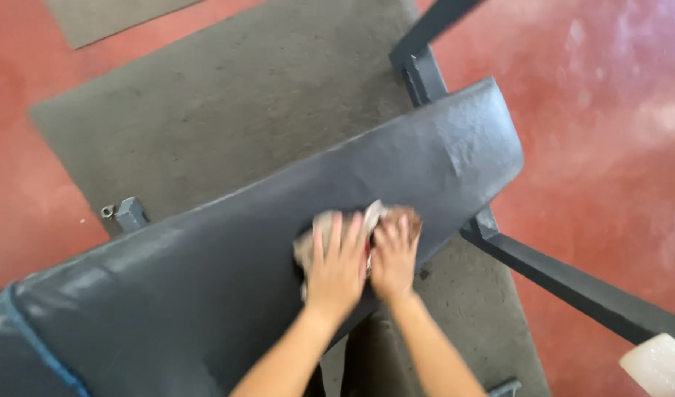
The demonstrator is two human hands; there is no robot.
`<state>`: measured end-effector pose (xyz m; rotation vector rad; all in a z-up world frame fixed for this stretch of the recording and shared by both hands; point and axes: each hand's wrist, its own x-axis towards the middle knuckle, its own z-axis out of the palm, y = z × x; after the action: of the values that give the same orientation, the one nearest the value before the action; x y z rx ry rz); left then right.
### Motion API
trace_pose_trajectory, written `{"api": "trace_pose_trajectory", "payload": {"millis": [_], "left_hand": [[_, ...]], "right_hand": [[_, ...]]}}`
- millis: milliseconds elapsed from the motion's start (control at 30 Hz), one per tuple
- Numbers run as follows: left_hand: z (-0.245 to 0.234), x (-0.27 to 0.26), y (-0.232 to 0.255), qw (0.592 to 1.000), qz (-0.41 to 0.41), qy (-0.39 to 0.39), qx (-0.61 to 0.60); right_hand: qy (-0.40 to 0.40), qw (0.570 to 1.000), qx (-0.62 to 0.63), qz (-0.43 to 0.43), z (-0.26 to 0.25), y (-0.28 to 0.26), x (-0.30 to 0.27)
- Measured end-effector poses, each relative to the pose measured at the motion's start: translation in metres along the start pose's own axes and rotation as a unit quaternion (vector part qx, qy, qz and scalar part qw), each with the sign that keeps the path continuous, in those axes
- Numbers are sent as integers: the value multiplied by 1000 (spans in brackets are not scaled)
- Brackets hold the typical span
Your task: Cleaning and wiping down a weightlifting bench and its frame in a gym.
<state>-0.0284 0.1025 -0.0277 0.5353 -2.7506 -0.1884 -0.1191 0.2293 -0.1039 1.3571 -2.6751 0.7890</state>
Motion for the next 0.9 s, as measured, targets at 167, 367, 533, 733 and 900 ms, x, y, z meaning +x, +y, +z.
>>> {"api": "trace_pose_trajectory", "payload": {"millis": [167, 367, 533, 733, 900], "left_hand": [[-64, -158, 33, 993, -28, -110, 8], [-90, -104, -53, 937, -249, -120, 212], [-86, -13, -129, 924, -329, 20, 192], [-106, -74, -81, 898, -403, 24, 172], [-122, -197, 20, 868, -453, -29, 199]], "right_hand": [[-43, 990, -104, 80, 51, 10, 105], [-98, 979, 87, -158, 24, -134, 101], [-280, 877, 202, -334, -31, -128, -1], [-240, 860, 184, -411, -3, -145, 76], [-157, 919, 110, -344, 47, -193, 109]]}}
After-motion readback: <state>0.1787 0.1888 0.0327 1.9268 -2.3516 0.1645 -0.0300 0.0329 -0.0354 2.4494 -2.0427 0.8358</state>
